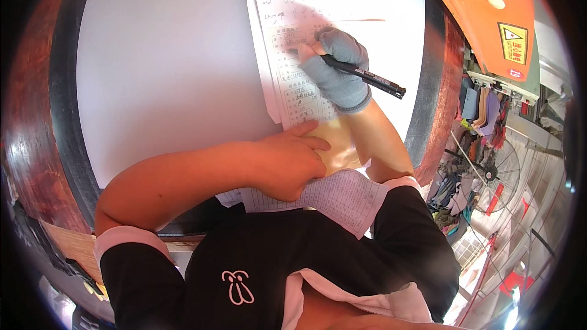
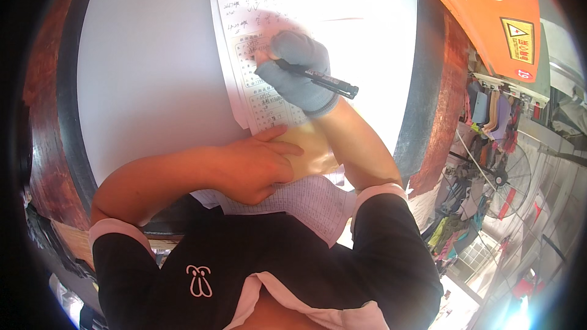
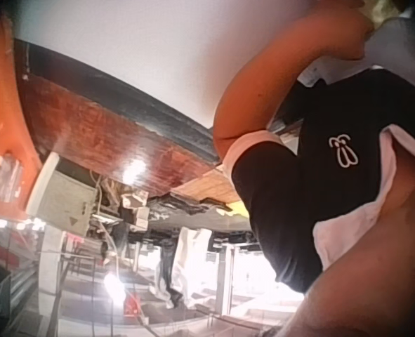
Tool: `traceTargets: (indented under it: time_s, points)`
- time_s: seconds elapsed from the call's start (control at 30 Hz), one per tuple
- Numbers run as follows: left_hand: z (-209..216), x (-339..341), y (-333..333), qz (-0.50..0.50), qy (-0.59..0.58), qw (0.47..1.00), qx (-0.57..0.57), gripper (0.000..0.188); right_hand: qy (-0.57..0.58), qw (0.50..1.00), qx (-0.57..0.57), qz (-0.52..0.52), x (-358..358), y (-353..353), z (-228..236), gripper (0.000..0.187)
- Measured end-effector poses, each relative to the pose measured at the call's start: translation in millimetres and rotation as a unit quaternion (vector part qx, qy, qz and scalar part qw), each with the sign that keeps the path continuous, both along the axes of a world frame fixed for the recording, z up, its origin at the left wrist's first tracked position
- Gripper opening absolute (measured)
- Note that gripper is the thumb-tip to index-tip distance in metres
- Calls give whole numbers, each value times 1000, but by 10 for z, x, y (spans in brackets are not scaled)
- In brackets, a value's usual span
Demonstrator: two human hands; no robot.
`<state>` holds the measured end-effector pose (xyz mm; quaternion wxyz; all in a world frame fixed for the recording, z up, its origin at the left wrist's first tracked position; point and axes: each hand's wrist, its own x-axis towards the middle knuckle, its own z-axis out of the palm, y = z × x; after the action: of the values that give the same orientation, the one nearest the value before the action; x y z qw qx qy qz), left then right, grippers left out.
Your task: The person writes on a multi-part form with a black pen, flips pages, and continues writing. They briefly walk through a workshop area carrying the form and pen, then return to the table to resume writing.
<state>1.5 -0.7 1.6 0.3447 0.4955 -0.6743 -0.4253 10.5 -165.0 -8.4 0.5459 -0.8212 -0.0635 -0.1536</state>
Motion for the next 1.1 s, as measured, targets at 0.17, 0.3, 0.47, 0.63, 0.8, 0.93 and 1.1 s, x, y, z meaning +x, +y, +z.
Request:
traceTargets:
  time_s: [0.17,0.3,0.47,0.63,0.8,0.93,1.1]
  points:
    - [4,4,7,4,9,1000,1,25,-6,1000,-4,10,3,-12,-1,24]
    - [12,13,4,-1,6,1000,1,25,4,1000,22,-1,-7,-6,-7,26]
    - [8,13,16,7,19,1000,-3,26,11,996,80,-22,-27,19,-9,24]
    - [5,5,13,5,8,1000,-5,22,17,999,42,9,-20,25,31,17]
    - [13,10,10,-1,2,1000,-2,22,17,999,36,7,-24,13,42,15]
    - [7,1,2,-9,-20,1000,-6,15,-2,998,51,33,-7,-14,-12,15]
    - [7,1,6,-8,-18,1000,-5,16,-14,997,67,26,-13,-10,-23,16]
